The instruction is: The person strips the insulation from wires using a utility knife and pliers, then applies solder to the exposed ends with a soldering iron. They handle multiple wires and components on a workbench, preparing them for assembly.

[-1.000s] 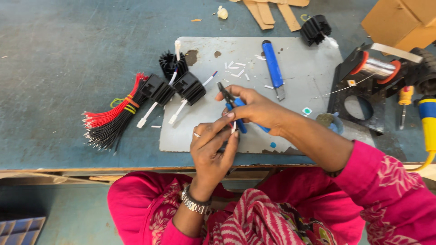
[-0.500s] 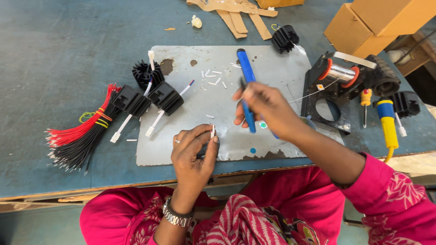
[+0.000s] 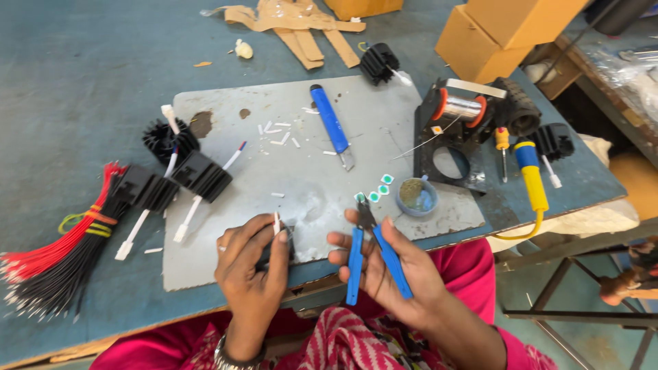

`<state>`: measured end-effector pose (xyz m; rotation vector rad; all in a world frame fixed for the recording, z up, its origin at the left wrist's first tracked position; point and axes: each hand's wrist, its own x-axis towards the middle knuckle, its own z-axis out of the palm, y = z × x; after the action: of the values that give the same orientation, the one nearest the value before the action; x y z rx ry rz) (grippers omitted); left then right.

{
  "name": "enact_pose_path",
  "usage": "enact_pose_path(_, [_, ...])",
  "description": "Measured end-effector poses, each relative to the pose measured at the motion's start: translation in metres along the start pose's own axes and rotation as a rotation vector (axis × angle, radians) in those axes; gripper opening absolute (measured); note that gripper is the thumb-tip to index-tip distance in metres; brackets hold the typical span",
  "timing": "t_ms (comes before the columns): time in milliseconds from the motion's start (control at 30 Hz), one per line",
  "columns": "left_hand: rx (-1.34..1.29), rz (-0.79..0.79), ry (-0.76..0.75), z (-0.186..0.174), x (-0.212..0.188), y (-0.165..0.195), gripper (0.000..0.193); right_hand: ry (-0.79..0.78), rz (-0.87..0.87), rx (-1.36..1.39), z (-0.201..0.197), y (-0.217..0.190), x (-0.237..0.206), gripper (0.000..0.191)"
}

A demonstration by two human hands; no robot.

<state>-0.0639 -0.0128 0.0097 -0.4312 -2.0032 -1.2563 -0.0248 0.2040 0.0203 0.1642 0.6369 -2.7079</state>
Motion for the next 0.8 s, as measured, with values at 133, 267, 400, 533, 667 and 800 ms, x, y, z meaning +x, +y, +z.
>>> enact_pose_path(133, [-0.067, 0.018, -0.012, 0.002, 0.001, 0.000, 0.010, -0.077, -0.070, 0.051, 0.004, -0.009, -0.013, 0.058])
enact_pose_path(267, [-0.092, 0.039, -0.029, -0.001, 0.001, 0.003, 0.012, -0.261, -0.098, 0.031, 0.012, -0.005, -0.020, 0.057])
enact_pose_path(400, [-0.022, 0.048, -0.062, -0.001, 0.003, 0.004, 0.009, -0.156, -0.471, -0.769, 0.019, -0.001, -0.013, 0.059])
enact_pose_path(533, [-0.020, 0.046, -0.078, -0.003, 0.005, 0.005, 0.008, -0.236, -0.918, -1.827, 0.028, -0.019, 0.007, 0.049])
enact_pose_path(667, [-0.042, 0.056, -0.078, -0.004, 0.007, 0.004, 0.010, -0.170, -0.818, -2.187, 0.042, -0.028, 0.024, 0.055])
enact_pose_path(800, [-0.055, 0.072, -0.074, -0.004, 0.005, 0.001, 0.011, -0.339, -0.866, -2.301, 0.054, -0.032, 0.033, 0.057])
